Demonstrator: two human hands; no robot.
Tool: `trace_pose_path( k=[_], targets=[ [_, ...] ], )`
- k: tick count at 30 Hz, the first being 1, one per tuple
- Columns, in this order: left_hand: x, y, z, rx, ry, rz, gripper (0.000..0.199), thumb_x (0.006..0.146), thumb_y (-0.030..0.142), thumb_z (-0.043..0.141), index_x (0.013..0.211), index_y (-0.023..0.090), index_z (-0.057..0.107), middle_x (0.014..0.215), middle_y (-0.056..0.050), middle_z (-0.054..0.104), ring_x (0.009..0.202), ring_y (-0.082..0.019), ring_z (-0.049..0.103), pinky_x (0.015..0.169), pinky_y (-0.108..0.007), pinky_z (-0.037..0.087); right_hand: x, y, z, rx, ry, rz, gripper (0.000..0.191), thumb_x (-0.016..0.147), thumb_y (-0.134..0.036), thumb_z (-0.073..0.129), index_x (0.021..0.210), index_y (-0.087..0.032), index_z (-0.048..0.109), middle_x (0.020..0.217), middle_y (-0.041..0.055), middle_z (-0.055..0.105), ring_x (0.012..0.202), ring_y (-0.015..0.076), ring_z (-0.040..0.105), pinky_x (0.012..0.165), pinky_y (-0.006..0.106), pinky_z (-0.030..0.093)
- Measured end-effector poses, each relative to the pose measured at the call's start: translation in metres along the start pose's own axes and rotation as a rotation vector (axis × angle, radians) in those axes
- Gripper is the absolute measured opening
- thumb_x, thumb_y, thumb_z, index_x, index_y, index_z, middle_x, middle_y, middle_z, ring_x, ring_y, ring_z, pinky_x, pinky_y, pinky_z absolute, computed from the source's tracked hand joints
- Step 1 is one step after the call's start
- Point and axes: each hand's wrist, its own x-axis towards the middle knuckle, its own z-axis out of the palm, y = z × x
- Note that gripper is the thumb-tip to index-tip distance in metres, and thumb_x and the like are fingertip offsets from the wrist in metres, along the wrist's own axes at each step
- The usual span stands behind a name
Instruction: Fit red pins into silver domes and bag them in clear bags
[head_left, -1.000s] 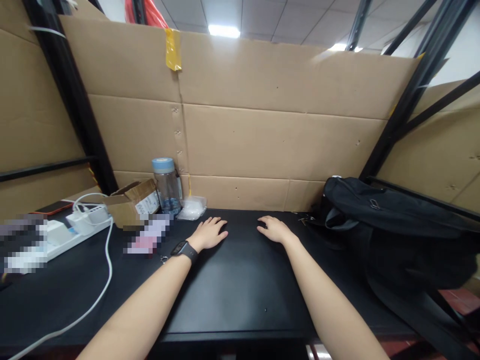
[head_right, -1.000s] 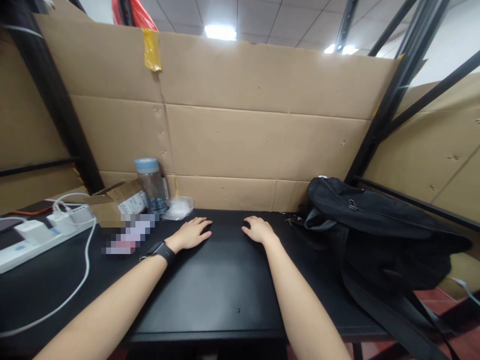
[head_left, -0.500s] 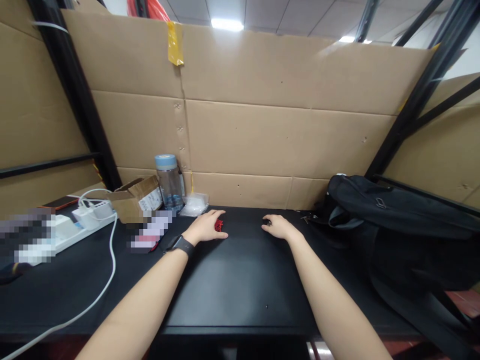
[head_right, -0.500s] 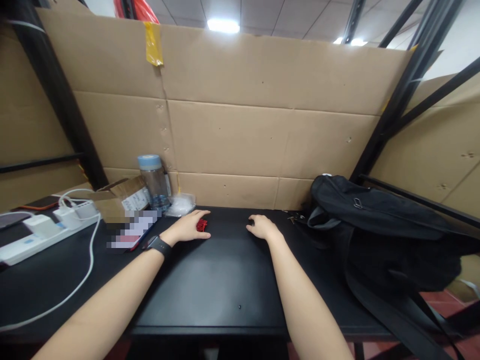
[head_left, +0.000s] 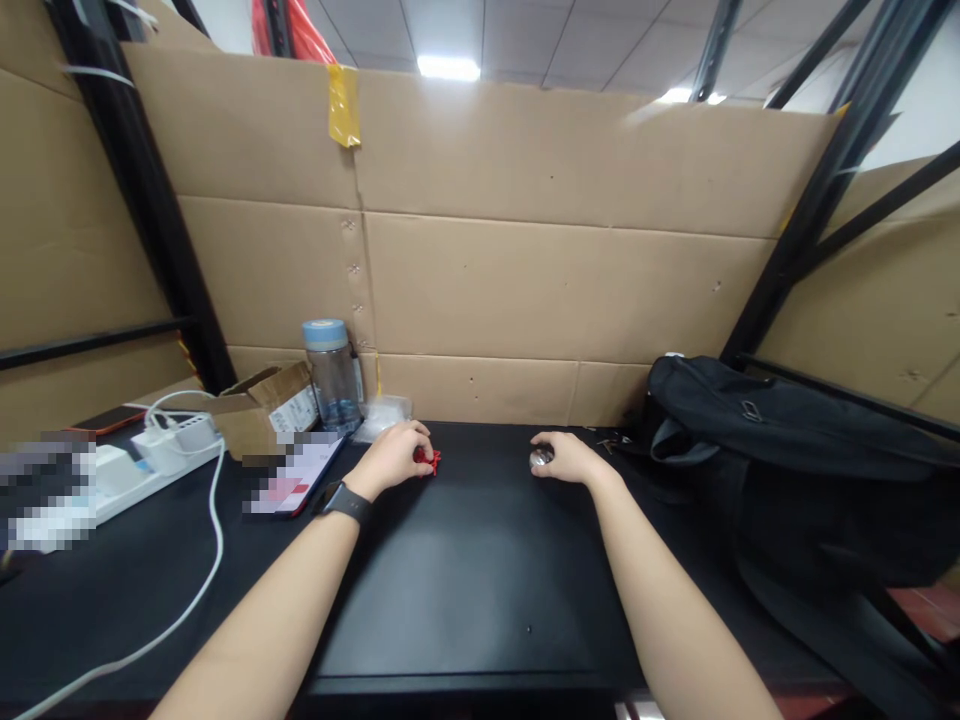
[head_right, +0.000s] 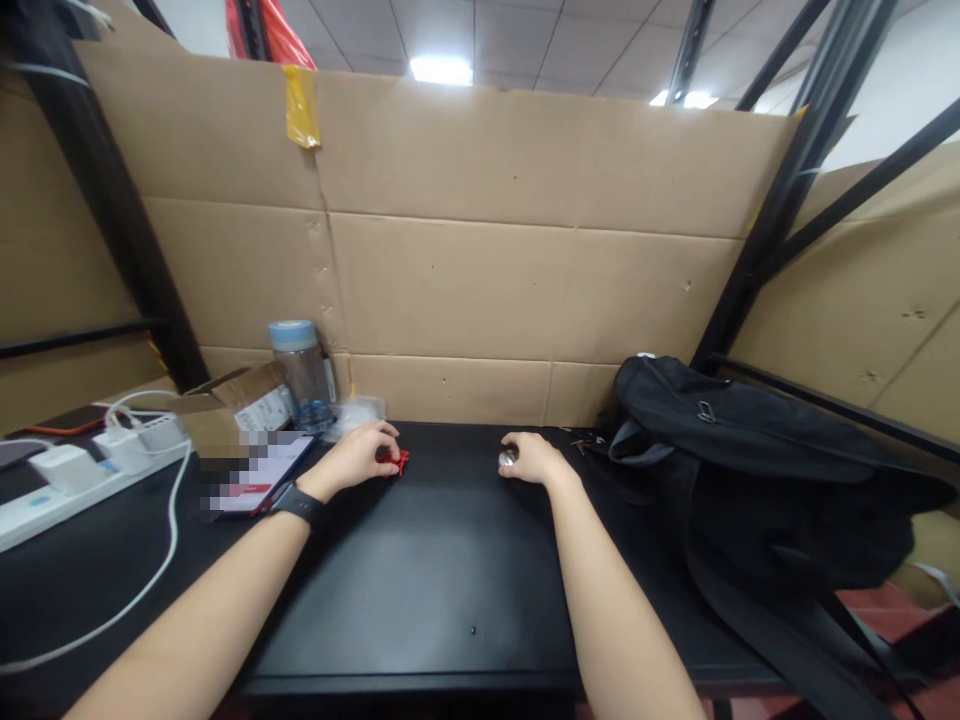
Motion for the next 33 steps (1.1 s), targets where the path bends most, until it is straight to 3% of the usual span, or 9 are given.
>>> trace_pose_path(
  k=[4, 13, 20, 23, 27, 31, 33],
  targets=[
    [0.001, -0.001, 0.003, 0.019, -0.001, -0.027, 0.007, 0.069, 0.025, 0.078, 0.075, 0.023, 0.077, 0.115, -0.007, 0.066, 0.100, -0.024, 0.066, 0.092, -0.034, 0.047, -0.002, 0.009, -0.008, 0.081, -0.016, -0.078, 0.053, 0.065, -0.026, 0.081, 0.118, -0.021, 0.072, 0.117, 0.0078, 0.074, 0.104, 0.0238, 0.070, 0.094, 0.030, 0.051],
    [0.002, 0.002, 0.008, 0.045, -0.014, 0.000, 0.008, 0.073, 0.027, 0.071, 0.073, 0.024, 0.079, 0.111, -0.008, 0.069, 0.100, -0.025, 0.066, 0.090, -0.036, 0.048, -0.002, 0.012, -0.008, 0.149, -0.047, -0.064, 0.051, 0.063, -0.019, 0.082, 0.114, -0.020, 0.073, 0.111, 0.0065, 0.076, 0.094, 0.0218, 0.072, 0.087, 0.028, 0.053],
    [0.002, 0.013, -0.001, -0.031, 0.047, 0.005, 0.010, 0.072, 0.020, 0.065, 0.065, 0.022, 0.073, 0.107, -0.009, 0.071, 0.099, -0.026, 0.066, 0.093, -0.037, 0.048, -0.001, 0.012, -0.006, 0.148, -0.044, -0.067, 0.050, 0.063, -0.017, 0.082, 0.113, -0.021, 0.073, 0.110, 0.0059, 0.076, 0.093, 0.0222, 0.072, 0.086, 0.028, 0.053],
    [0.001, 0.020, -0.007, -0.070, 0.120, 0.013, 0.007, 0.076, 0.022, 0.062, 0.073, 0.021, 0.068, 0.100, -0.007, 0.072, 0.094, -0.024, 0.067, 0.089, -0.035, 0.049, -0.003, 0.011, -0.010, 0.154, -0.033, -0.074, 0.050, 0.063, -0.017, 0.083, 0.112, -0.020, 0.074, 0.109, 0.0064, 0.076, 0.091, 0.0218, 0.072, 0.083, 0.028, 0.053],
    [0.000, 0.034, -0.014, -0.141, 0.167, -0.013, 0.012, 0.087, 0.029, 0.056, 0.089, 0.021, 0.065, 0.086, -0.003, 0.073, 0.074, -0.019, 0.066, 0.076, -0.031, 0.050, -0.006, 0.000, -0.018, 0.153, 0.024, -0.101, 0.039, 0.067, -0.019, 0.080, 0.106, -0.022, 0.075, 0.099, 0.0039, 0.077, 0.088, 0.0208, 0.071, 0.082, 0.028, 0.053],
    [0.000, 0.045, -0.014, -0.251, 0.195, 0.028, 0.016, 0.090, 0.033, 0.057, 0.096, 0.021, 0.065, 0.094, -0.003, 0.075, 0.084, -0.019, 0.069, 0.082, -0.030, 0.051, -0.005, -0.023, -0.013, 0.307, 0.200, -0.179, 0.036, 0.074, -0.026, 0.075, 0.110, -0.024, 0.074, 0.094, 0.0027, 0.075, 0.085, 0.0193, 0.070, 0.082, 0.031, 0.054],
    [0.002, 0.050, -0.011, -0.303, 0.244, -0.004, 0.020, 0.089, 0.034, 0.062, 0.103, 0.021, 0.065, 0.095, -0.003, 0.077, 0.089, -0.020, 0.071, 0.086, -0.032, 0.051, -0.002, -0.038, -0.002, 0.484, 0.198, -0.213, 0.042, 0.074, -0.029, 0.075, 0.116, -0.023, 0.070, 0.104, 0.0055, 0.074, 0.085, 0.0191, 0.070, 0.076, 0.030, 0.056]
  ],
)
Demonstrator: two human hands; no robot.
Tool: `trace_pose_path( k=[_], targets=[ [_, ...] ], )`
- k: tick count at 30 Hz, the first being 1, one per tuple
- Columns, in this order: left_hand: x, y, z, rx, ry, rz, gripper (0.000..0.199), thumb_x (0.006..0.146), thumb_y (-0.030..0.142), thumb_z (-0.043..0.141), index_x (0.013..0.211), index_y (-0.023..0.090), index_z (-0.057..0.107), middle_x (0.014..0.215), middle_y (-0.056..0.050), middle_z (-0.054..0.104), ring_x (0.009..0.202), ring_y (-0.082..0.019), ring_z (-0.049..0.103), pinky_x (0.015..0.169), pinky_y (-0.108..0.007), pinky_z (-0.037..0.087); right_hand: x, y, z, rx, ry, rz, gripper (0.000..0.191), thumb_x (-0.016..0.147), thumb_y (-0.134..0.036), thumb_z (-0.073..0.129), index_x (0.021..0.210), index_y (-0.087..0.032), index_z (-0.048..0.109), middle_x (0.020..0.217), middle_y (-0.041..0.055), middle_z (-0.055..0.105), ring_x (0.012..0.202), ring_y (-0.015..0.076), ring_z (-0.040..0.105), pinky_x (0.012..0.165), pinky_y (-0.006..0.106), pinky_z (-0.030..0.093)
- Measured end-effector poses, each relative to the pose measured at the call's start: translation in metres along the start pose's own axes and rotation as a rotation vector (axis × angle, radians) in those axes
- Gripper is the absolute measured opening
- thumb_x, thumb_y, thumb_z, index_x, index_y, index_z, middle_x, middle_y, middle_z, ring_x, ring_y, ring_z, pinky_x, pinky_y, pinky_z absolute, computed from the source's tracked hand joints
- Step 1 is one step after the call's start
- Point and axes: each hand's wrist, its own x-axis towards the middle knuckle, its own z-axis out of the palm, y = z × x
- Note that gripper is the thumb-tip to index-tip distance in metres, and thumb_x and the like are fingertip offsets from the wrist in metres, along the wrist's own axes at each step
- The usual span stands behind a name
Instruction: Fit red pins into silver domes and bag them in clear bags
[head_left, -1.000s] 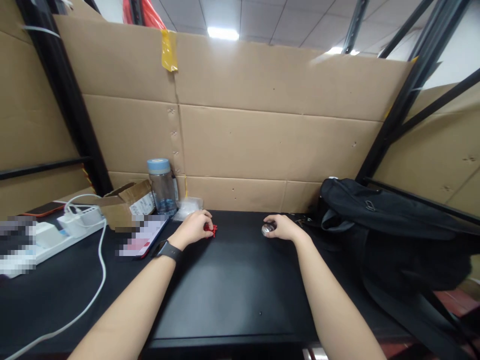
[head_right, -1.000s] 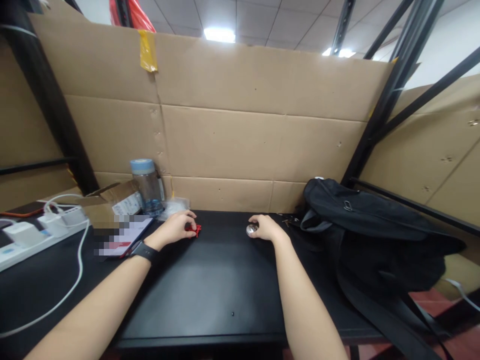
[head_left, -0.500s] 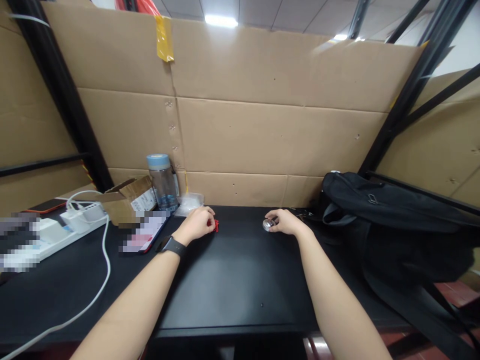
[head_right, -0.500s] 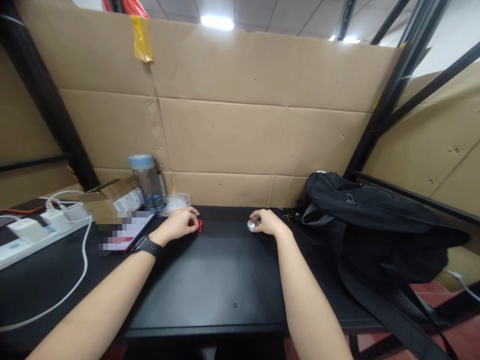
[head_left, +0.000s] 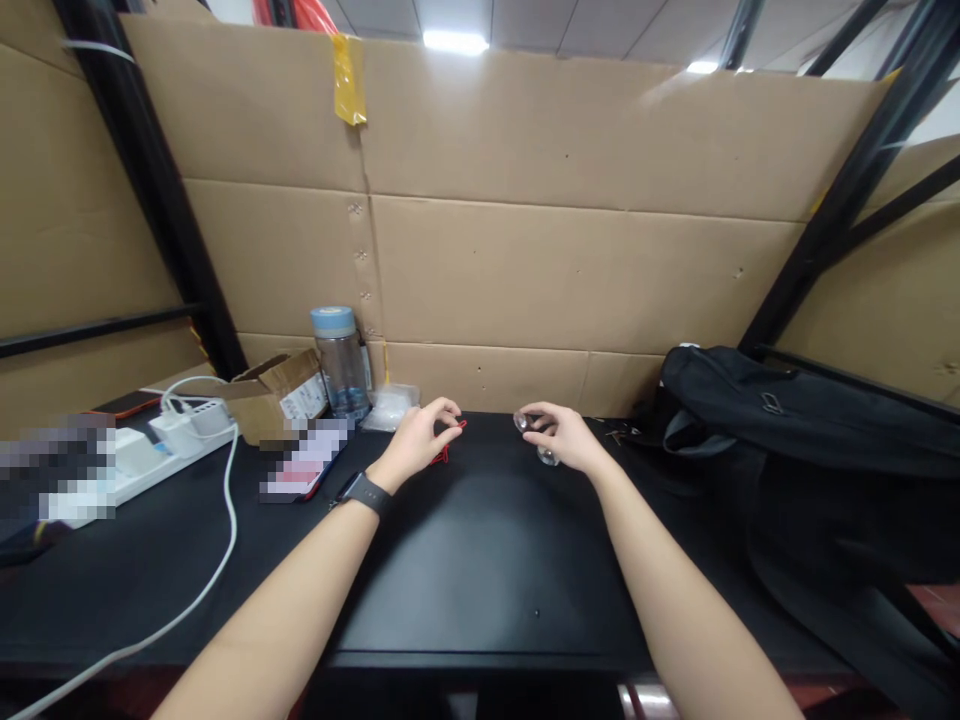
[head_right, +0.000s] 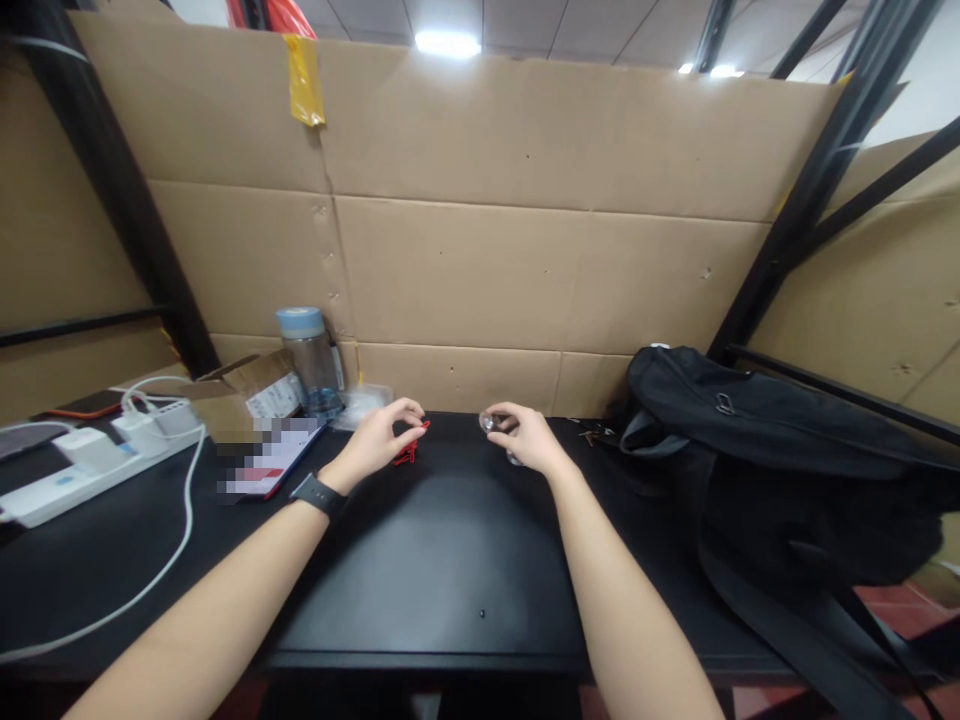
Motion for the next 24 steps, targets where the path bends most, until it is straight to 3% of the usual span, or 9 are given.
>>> trace_pose_path(
  k=[4, 9, 15, 24],
  targets=[
    [0.000, 0.005, 0.010, -0.056, 0.042, -0.064, 0.021, 0.088, 0.038, 0.064, 0.099, 0.023, 0.073, 0.097, -0.003, 0.078, 0.092, -0.022, 0.072, 0.092, -0.034, 0.051, 0.000, -0.018, 0.036, 0.305, -0.004, -0.063, 0.049, 0.073, -0.031, 0.079, 0.119, -0.022, 0.065, 0.126, 0.0110, 0.067, 0.090, 0.0193, 0.070, 0.075, 0.032, 0.059],
    [-0.002, 0.013, 0.019, -0.071, 0.016, -0.049, 0.025, 0.093, 0.043, 0.057, 0.097, 0.025, 0.074, 0.101, -0.002, 0.077, 0.098, -0.023, 0.070, 0.092, -0.036, 0.050, -0.006, -0.043, 0.062, 0.473, 0.021, -0.080, 0.048, 0.074, -0.032, 0.079, 0.118, -0.023, 0.063, 0.124, 0.0106, 0.068, 0.095, 0.0201, 0.071, 0.081, 0.034, 0.059],
    [-0.003, 0.019, 0.026, -0.026, 0.049, -0.006, 0.015, 0.094, 0.032, 0.055, 0.095, 0.022, 0.067, 0.104, -0.004, 0.070, 0.100, -0.021, 0.065, 0.088, -0.033, 0.047, -0.009, -0.049, 0.069, 0.497, 0.022, -0.098, 0.046, 0.075, -0.034, 0.080, 0.117, -0.024, 0.063, 0.121, 0.0093, 0.069, 0.095, 0.0210, 0.072, 0.080, 0.034, 0.059],
    [-0.005, 0.023, 0.027, 0.076, 0.085, -0.027, 0.011, 0.092, 0.027, 0.056, 0.095, 0.023, 0.066, 0.116, -0.006, 0.060, 0.116, -0.024, 0.055, 0.097, -0.040, 0.041, -0.009, -0.048, 0.071, 0.526, 0.007, -0.099, 0.049, 0.072, -0.036, 0.082, 0.116, -0.024, 0.065, 0.121, 0.0096, 0.069, 0.092, 0.0204, 0.072, 0.081, 0.035, 0.060]
  ],
)
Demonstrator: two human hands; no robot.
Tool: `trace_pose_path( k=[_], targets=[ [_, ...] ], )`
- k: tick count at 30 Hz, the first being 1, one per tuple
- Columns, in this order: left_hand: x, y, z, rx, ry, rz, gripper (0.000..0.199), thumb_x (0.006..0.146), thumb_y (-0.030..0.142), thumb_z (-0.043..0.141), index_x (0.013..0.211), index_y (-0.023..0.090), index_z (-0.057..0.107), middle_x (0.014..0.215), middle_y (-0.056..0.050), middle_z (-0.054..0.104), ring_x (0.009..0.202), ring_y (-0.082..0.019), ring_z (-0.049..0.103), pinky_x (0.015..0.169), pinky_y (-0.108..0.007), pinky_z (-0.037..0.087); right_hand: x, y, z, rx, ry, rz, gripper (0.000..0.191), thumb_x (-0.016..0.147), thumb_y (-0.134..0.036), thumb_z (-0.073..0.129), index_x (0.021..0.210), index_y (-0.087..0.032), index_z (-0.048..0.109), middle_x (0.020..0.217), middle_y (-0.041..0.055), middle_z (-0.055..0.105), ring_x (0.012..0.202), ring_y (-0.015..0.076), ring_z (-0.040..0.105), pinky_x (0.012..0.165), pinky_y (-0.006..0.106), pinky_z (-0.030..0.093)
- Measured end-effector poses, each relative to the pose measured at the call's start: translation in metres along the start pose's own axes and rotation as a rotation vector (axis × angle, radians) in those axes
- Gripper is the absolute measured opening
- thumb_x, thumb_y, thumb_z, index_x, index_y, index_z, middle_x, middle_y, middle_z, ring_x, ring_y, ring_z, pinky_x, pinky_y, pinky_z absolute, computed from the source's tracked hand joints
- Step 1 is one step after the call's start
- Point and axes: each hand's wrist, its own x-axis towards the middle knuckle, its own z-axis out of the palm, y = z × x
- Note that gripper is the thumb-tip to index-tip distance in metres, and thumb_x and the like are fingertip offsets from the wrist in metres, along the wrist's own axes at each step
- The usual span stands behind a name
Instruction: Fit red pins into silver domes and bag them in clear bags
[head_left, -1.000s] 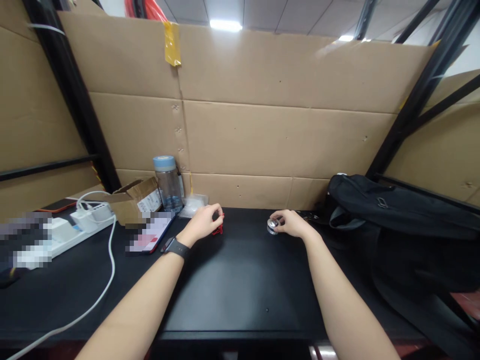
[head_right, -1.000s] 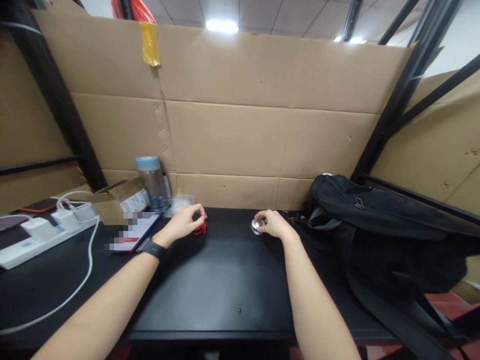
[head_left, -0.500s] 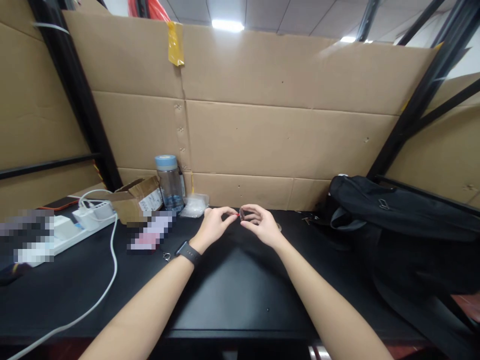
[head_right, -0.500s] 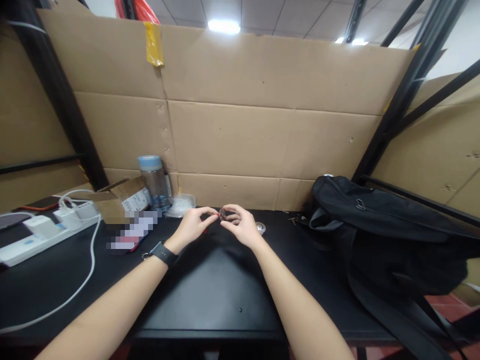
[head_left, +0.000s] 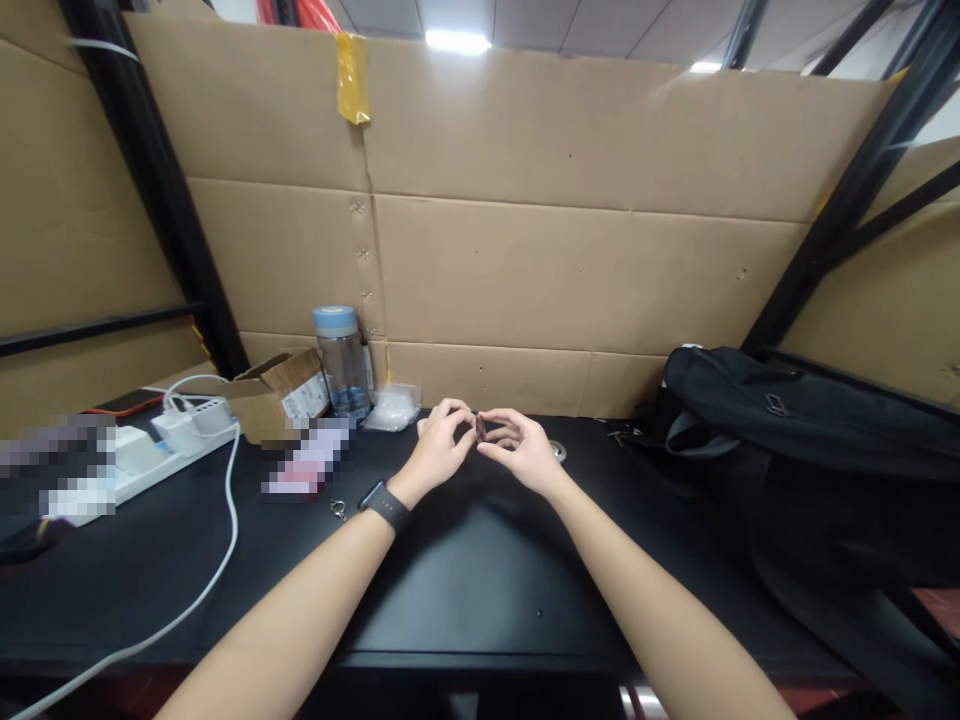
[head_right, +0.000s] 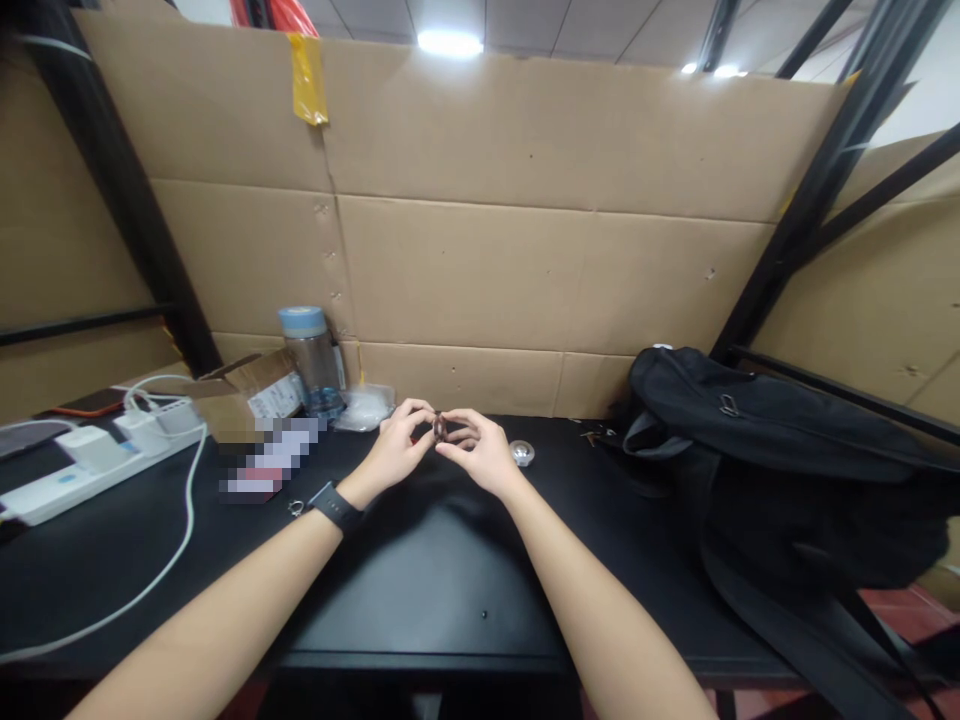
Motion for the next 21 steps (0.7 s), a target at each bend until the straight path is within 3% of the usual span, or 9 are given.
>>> trace_pose_path(
  k=[12, 21],
  targets=[
    [-0.002, 0.002, 0.000, 0.054, 0.036, 0.050, 0.010, 0.089, 0.024, 0.057, 0.090, 0.022, 0.067, 0.115, -0.007, 0.060, 0.113, -0.025, 0.054, 0.096, -0.041, 0.040, 0.000, 0.006, 0.004, 0.075, 0.016, 0.059, 0.048, 0.069, -0.035, 0.084, 0.110, -0.022, 0.064, 0.123, 0.0098, 0.069, 0.088, 0.0204, 0.074, 0.088, 0.039, 0.060],
    [0.001, -0.010, 0.009, -0.095, -0.052, -0.046, 0.010, 0.088, 0.026, 0.059, 0.087, 0.022, 0.068, 0.109, -0.006, 0.061, 0.110, -0.023, 0.058, 0.094, -0.038, 0.045, 0.000, 0.012, 0.001, 0.094, -0.035, 0.094, 0.047, 0.067, -0.038, 0.086, 0.104, -0.022, 0.061, 0.120, 0.0089, 0.070, 0.090, 0.0221, 0.074, 0.087, 0.039, 0.059]
  ],
)
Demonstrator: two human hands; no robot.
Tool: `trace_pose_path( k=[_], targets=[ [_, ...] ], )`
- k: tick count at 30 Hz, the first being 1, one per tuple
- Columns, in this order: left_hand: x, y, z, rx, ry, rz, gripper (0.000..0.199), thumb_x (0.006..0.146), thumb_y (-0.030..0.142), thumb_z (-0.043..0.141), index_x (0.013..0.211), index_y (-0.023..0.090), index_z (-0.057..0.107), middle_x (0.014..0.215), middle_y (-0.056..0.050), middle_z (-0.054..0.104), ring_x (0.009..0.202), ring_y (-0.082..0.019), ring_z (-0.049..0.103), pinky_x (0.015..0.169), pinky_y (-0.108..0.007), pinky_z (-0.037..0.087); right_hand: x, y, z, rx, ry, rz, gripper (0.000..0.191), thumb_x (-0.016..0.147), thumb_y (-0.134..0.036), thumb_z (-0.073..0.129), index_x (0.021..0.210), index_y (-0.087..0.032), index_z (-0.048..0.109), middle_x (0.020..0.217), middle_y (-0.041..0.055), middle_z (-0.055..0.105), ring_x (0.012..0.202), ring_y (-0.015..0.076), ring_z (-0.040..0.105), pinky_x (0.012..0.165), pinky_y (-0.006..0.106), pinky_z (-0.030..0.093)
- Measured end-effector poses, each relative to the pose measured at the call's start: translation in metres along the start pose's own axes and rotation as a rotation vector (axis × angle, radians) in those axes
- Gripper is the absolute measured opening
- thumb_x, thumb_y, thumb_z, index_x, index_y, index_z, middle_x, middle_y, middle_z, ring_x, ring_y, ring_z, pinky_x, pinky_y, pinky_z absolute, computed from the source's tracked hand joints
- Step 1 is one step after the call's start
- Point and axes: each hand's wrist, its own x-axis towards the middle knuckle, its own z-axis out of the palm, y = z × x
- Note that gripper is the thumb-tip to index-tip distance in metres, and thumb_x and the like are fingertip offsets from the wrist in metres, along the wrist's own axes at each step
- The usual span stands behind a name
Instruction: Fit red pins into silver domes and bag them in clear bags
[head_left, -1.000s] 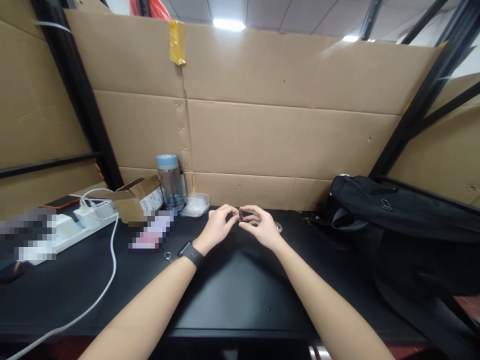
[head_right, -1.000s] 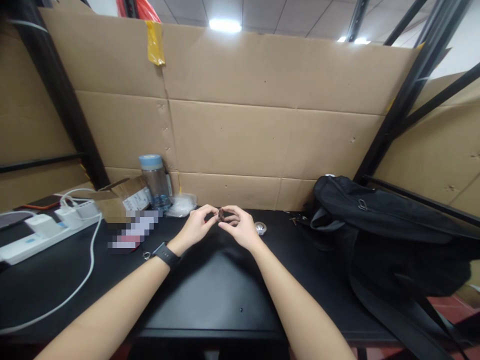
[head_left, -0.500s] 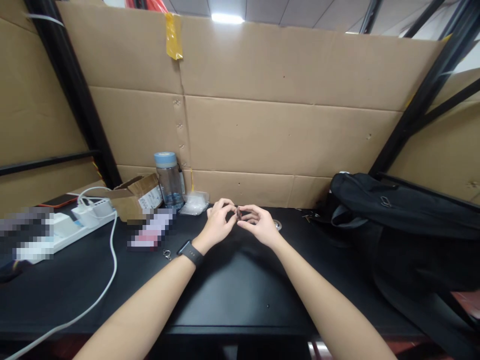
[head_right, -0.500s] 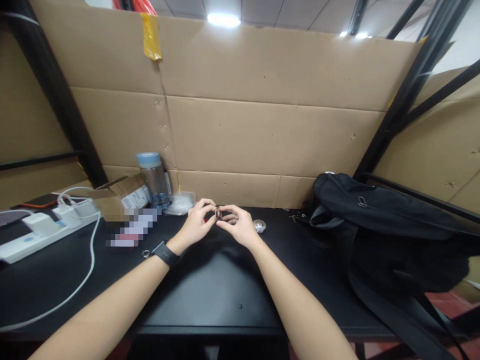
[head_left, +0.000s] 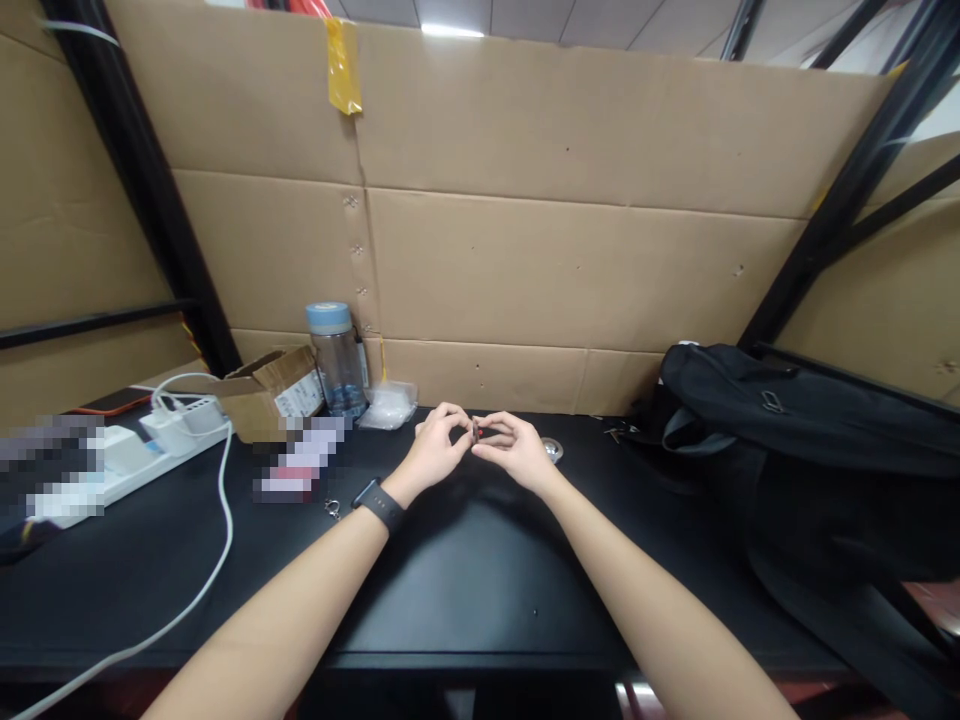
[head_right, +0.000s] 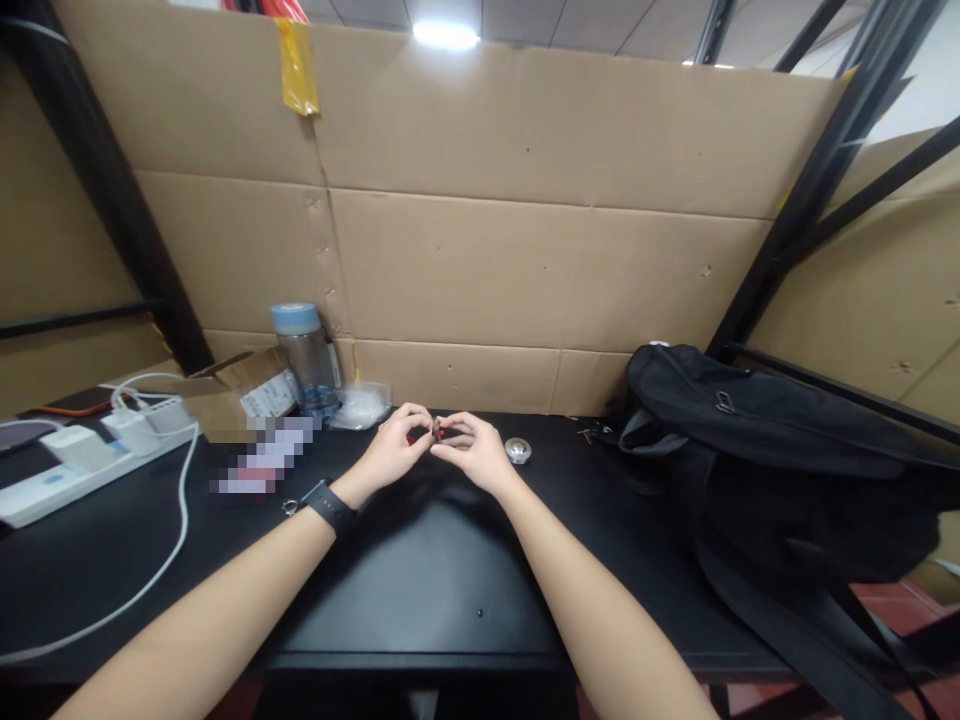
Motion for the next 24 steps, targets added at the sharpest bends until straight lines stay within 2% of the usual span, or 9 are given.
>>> trace_pose_path(
  k=[4, 7, 11, 14, 16, 19, 24],
  targets=[
    [-0.003, 0.009, -0.002, 0.100, 0.071, 0.044, 0.007, 0.088, 0.024, 0.060, 0.089, 0.022, 0.066, 0.109, -0.006, 0.061, 0.110, -0.024, 0.057, 0.094, -0.040, 0.042, 0.002, -0.003, -0.008, -0.297, 0.002, -0.078, 0.028, 0.087, -0.048, 0.067, 0.096, -0.021, 0.064, 0.105, 0.0054, 0.068, 0.093, 0.0200, 0.068, 0.086, 0.035, 0.054],
    [-0.005, 0.015, -0.003, 0.116, 0.071, 0.079, 0.009, 0.090, 0.026, 0.059, 0.088, 0.022, 0.067, 0.108, -0.005, 0.061, 0.110, -0.024, 0.057, 0.095, -0.041, 0.041, 0.002, -0.006, -0.011, -0.473, -0.026, -0.171, 0.028, 0.097, -0.045, 0.052, 0.091, -0.021, 0.065, 0.101, 0.0049, 0.065, 0.095, 0.0189, 0.063, 0.087, 0.033, 0.051],
    [-0.004, 0.016, -0.004, 0.040, 0.063, 0.105, 0.011, 0.090, 0.021, 0.056, 0.093, 0.022, 0.066, 0.109, -0.005, 0.061, 0.111, -0.023, 0.058, 0.095, -0.039, 0.043, 0.002, -0.007, -0.013, -0.540, -0.048, -0.237, 0.025, 0.100, -0.038, 0.050, 0.089, -0.021, 0.064, 0.104, 0.0062, 0.062, 0.099, 0.0189, 0.060, 0.089, 0.033, 0.048],
    [-0.003, 0.013, -0.005, -0.088, 0.079, 0.111, 0.028, 0.090, 0.014, 0.048, 0.112, 0.023, 0.061, 0.115, -0.006, 0.062, 0.112, -0.020, 0.059, 0.098, -0.036, 0.045, 0.001, -0.007, -0.017, -0.668, -0.066, -0.264, 0.022, 0.098, -0.033, 0.052, 0.086, -0.020, 0.064, 0.112, 0.0082, 0.059, 0.106, 0.0208, 0.058, 0.096, 0.037, 0.045],
    [-0.004, 0.012, -0.006, -0.083, 0.006, 0.121, 0.030, 0.091, 0.019, 0.050, 0.118, 0.024, 0.060, 0.118, -0.006, 0.064, 0.113, -0.021, 0.060, 0.100, -0.037, 0.045, 0.000, -0.008, -0.021, -0.746, -0.095, -0.256, 0.020, 0.096, -0.031, 0.054, 0.083, -0.020, 0.064, 0.116, 0.0090, 0.058, 0.110, 0.0223, 0.056, 0.100, 0.040, 0.043],
    [-0.008, 0.011, -0.004, 0.072, -0.160, 0.162, 0.028, 0.091, 0.033, 0.058, 0.119, 0.027, 0.063, 0.127, -0.005, 0.064, 0.118, -0.025, 0.057, 0.103, -0.043, 0.041, 0.000, -0.012, -0.026, -0.749, -0.147, -0.212, 0.017, 0.095, -0.029, 0.055, 0.084, -0.020, 0.064, 0.118, 0.0092, 0.057, 0.114, 0.0228, 0.055, 0.103, 0.041, 0.042],
    [-0.011, 0.004, -0.001, 0.195, -0.310, 0.211, 0.032, 0.096, 0.049, 0.052, 0.118, 0.034, 0.070, 0.136, -0.005, 0.060, 0.128, -0.029, 0.049, 0.106, -0.048, 0.035, -0.003, -0.022, -0.030, -0.767, -0.188, -0.191, 0.020, 0.095, -0.027, 0.055, 0.081, -0.019, 0.066, 0.126, 0.0097, 0.056, 0.121, 0.0231, 0.053, 0.106, 0.042, 0.040]
  ],
)
